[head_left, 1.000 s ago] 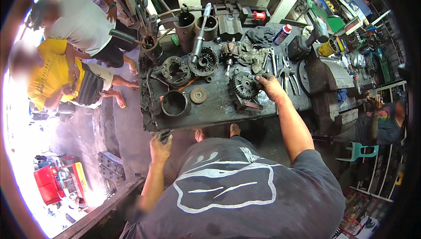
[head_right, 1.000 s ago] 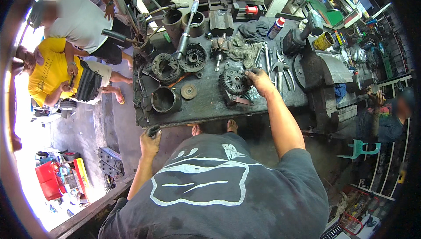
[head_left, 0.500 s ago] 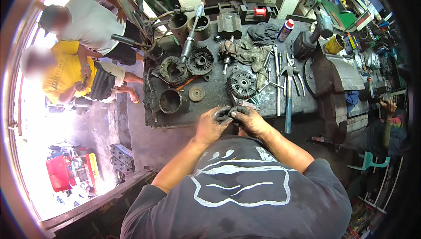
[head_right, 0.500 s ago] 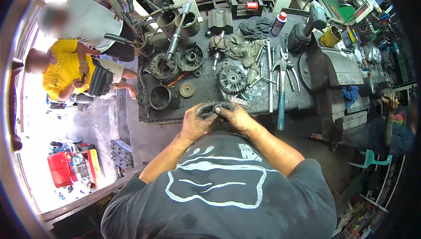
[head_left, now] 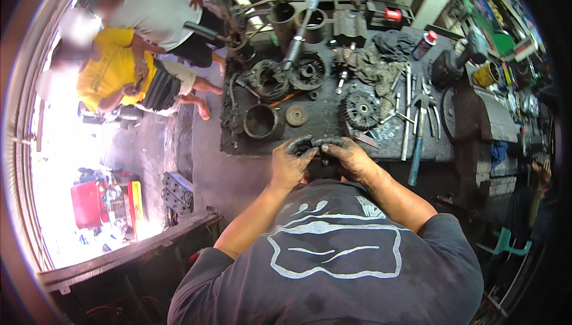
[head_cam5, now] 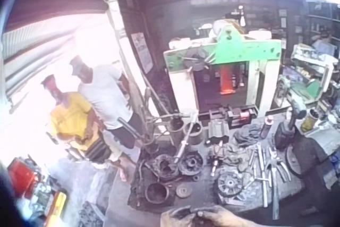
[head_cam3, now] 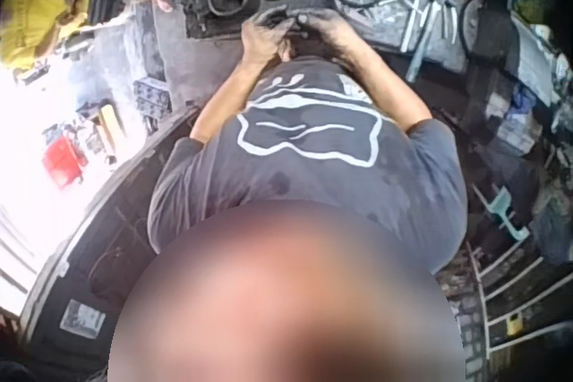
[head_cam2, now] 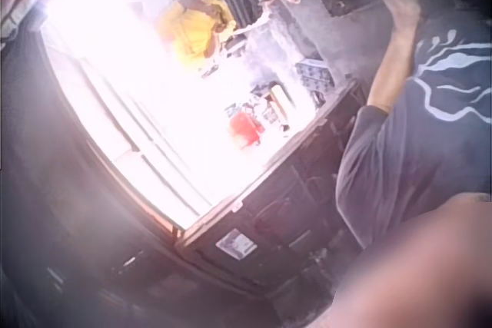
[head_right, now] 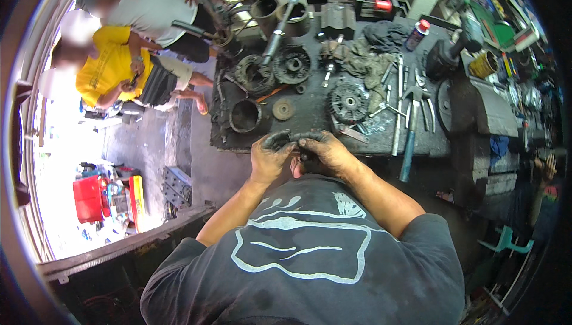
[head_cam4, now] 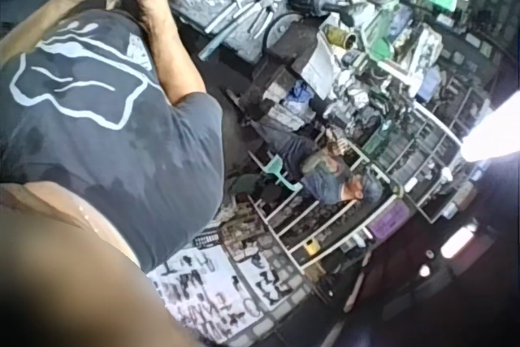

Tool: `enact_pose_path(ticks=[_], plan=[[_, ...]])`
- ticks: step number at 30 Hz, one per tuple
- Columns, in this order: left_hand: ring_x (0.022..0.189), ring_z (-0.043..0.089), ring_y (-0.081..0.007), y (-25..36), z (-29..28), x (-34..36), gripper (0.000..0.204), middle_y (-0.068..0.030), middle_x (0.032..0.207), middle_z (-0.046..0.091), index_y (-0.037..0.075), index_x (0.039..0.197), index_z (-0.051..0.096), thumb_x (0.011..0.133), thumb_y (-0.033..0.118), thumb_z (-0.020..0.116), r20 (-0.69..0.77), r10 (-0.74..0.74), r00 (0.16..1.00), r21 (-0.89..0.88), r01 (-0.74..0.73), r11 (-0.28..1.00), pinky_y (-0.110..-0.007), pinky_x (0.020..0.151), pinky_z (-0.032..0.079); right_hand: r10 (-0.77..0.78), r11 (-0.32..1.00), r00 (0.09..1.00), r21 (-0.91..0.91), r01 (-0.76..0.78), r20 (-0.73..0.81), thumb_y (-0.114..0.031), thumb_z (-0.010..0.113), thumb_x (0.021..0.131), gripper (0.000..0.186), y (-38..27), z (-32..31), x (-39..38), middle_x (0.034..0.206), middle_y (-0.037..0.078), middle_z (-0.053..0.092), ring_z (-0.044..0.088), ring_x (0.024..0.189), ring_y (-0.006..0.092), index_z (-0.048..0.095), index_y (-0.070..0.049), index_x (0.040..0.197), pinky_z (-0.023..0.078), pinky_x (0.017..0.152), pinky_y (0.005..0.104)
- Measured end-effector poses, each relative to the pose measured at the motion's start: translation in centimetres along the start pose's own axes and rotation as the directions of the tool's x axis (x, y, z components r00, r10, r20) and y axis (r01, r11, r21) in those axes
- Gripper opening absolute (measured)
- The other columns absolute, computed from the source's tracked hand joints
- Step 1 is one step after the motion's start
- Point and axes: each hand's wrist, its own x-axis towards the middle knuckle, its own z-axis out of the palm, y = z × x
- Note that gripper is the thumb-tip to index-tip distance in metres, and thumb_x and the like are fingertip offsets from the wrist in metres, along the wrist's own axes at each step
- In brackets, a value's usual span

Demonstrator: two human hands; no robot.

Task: The person disassembles a mechanical assembly on a workbench, using a hammer to separate components. They then reassemble the parts by hand, aligning and fitting them together while two other people observe.

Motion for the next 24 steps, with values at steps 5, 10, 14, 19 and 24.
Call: enact_pose_path(ticks=[5,10,14,19,24], plan=[[0.096,0.075,-0.0129,-1.5,-4.9,0.8,0.043,-0.0115,0.107,0.082,-0.008,0.121,0.074,0.092,0.019,0.09,-0.081,-0.012,0.997,-0.075,0.006,0.997,-0.03,0.087,0.059,-0.101,0.806,0.995,-0.586,0.087,0.008,-0.023,0.063,0.109,0.041,0.9,-0.3,7.2,0.11,0.027,0.074,0.076,0.081,0.0353,0.064,0.007,0.138,0.064,0.082,0.0429],[0.101,0.075,-0.0166,-2.8,-9.9,-0.4,0.039,-0.0097,0.111,0.082,-0.004,0.125,0.075,0.094,0.017,0.086,-0.174,-0.123,0.977,0.03,0.13,0.991,-0.033,0.095,0.058,-0.334,-0.181,0.871,-0.883,-0.434,-0.36,-0.029,0.078,0.098,0.067,3.3,-0.4,15.0,0.146,0.027,0.061,0.065,0.133,0.0384,0.055,-0.006,0.156,0.055,0.109,0.0459],[0.1,0.076,-0.0182,-5.5,-14.6,-1.2,0.036,-0.0109,0.111,0.081,-0.004,0.125,0.074,0.096,0.015,0.084,-0.238,-0.085,0.967,0.1,0.112,0.989,-0.034,0.094,0.06,-0.333,-0.053,0.885,-0.93,-0.363,-0.326,-0.025,0.077,0.095,0.073,4.8,-0.1,17.8,0.162,0.029,0.042,0.054,0.144,0.0476,0.049,-0.014,0.161,0.049,0.118,0.0527],[0.099,0.076,-0.018,-8.5,-19.2,-0.4,0.031,-0.0137,0.111,0.079,-0.009,0.126,0.071,0.096,-0.002,0.079,-0.208,-0.287,0.935,-0.241,0.235,0.942,-0.031,0.091,0.063,-0.383,-0.062,0.862,-0.922,-0.382,-0.332,-0.031,0.078,0.091,0.073,5.6,-2.3,19.5,0.146,0.028,0.057,0.061,0.138,0.044,0.054,-0.011,0.157,0.052,0.114,0.0516],[0.097,0.074,-0.0158,-8.8,-22.3,1.5,0.034,-0.0106,0.109,0.079,-0.008,0.124,0.072,0.095,0.005,0.083,-0.164,-0.203,0.965,-0.101,0.188,0.977,-0.03,0.088,0.062,0.011,0.977,0.922,0.2,0.072,-0.386,-0.045,0.077,0.089,0.065,4.8,-4.8,15.4,0.112,0.019,0.075,0.074,0.096,0.0304,0.066,-0.004,0.138,0.061,0.083,0.0471]])
